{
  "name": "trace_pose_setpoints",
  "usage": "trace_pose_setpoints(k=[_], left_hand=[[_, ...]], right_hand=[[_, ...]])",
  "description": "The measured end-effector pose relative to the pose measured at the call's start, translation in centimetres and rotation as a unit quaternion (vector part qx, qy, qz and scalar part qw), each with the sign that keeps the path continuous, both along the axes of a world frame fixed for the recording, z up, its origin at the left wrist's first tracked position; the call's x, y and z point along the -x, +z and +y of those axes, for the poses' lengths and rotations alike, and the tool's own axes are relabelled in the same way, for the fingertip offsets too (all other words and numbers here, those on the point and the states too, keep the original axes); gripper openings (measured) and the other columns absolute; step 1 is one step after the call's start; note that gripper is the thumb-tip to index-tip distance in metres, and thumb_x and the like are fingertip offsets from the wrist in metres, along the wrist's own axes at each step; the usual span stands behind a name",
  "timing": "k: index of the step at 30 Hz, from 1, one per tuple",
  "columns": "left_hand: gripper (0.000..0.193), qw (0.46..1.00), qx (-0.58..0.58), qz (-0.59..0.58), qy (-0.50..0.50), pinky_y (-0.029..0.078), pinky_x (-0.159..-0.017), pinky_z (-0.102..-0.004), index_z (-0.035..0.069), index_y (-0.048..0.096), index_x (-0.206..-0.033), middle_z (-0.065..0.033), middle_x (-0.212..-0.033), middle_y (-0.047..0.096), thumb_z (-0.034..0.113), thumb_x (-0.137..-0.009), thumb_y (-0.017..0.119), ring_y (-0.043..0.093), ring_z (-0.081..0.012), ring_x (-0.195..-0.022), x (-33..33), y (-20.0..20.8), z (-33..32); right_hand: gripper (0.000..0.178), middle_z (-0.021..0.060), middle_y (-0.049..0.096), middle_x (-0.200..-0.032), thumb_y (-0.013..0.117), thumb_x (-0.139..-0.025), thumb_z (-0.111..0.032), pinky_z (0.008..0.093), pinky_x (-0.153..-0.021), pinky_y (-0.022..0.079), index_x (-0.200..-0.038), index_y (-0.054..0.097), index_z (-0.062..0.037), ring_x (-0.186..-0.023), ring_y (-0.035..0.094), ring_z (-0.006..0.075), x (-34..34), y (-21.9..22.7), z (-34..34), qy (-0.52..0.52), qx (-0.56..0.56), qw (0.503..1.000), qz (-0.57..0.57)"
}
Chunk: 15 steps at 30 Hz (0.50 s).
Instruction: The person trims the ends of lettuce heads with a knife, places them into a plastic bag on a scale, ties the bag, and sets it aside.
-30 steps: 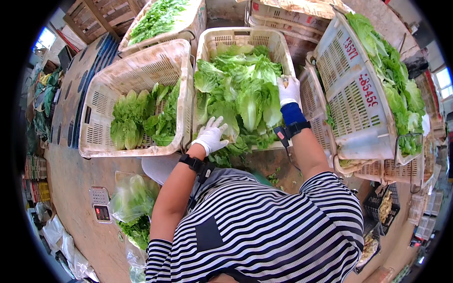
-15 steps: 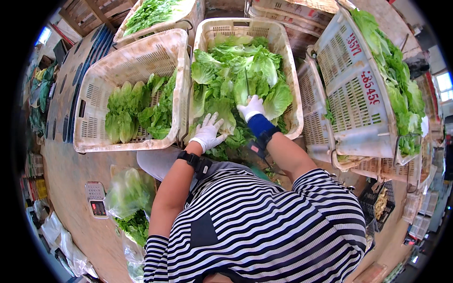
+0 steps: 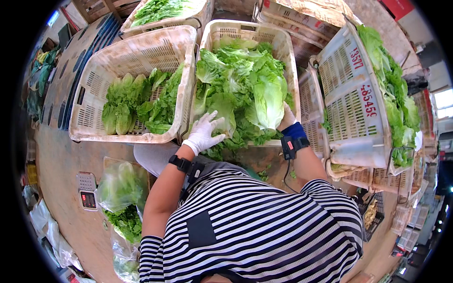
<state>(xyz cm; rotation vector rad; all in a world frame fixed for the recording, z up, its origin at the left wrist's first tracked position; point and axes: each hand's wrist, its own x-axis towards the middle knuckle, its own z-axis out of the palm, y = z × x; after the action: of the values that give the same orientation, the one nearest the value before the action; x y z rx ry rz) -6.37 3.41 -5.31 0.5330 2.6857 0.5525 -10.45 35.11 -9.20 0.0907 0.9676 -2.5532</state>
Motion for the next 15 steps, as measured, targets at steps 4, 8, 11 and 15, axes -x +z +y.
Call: trace_pose_setpoints(k=[4, 8, 11, 15], left_hand=[[0.055, 0.939, -0.326, -0.059, 0.096, 0.03, -0.1, -0.0385, 0.01, 0.052, -0.122, -0.0111, -0.13, 0.045, 0.032, -0.073, 0.067, 0.04, -0.0256, -0.121, 0.2, 1.1, -0.5], [0.094, 0.736, -0.65, -0.122, 0.147, 0.03, -0.1, -0.0419, 0.014, 0.011, -0.143, -0.0162, -0.139, 0.031, 0.019, -0.07, 0.072, 0.034, -0.0285, -0.126, -1.2, 5.9, 0.0], [0.094, 0.681, -0.7, -0.068, 0.203, 0.033, -0.098, -0.0384, 0.011, 0.013, -0.141, -0.0153, -0.135, 0.037, 0.015, -0.069, 0.073, 0.038, -0.029, -0.122, -1.8, 7.1, -0.8], [0.076, 0.489, -0.836, -0.121, 0.218, 0.04, -0.095, -0.0363, 0.004, 0.029, -0.134, -0.0154, -0.128, 0.044, 0.028, -0.074, 0.069, 0.048, -0.0309, -0.113, -3.4, 9.2, -4.0]], right_hand=[[0.059, 0.0081, 0.053, -0.122, 0.061, -0.08, -0.036, 0.0366, -0.091, 0.045, -0.128, 0.041, -0.0064, -0.109, 0.052, 0.0219, 0.5, 3.2, -3.0, 0.028, 0.05, 0.998, 0.013], [0.054, 0.0035, 0.057, -0.097, 0.071, -0.072, -0.02, 0.0271, -0.072, 0.049, -0.118, 0.047, -0.0069, -0.085, 0.058, 0.0138, 1.2, 9.1, -7.5, 0.086, -0.19, 0.967, 0.149], [0.056, -0.0015, 0.047, -0.082, 0.07, -0.074, -0.021, 0.0191, -0.059, 0.037, -0.122, 0.044, -0.0059, -0.067, 0.044, 0.0066, 0.0, 12.9, -11.2, 0.237, -0.255, 0.902, 0.254], [0.025, 0.0133, 0.058, -0.11, 0.05, -0.09, -0.029, 0.0215, -0.062, 0.047, -0.093, 0.052, -0.0039, -0.096, 0.06, 0.0176, -1.3, 18.3, -17.7, -0.012, -0.294, 0.903, 0.314]])
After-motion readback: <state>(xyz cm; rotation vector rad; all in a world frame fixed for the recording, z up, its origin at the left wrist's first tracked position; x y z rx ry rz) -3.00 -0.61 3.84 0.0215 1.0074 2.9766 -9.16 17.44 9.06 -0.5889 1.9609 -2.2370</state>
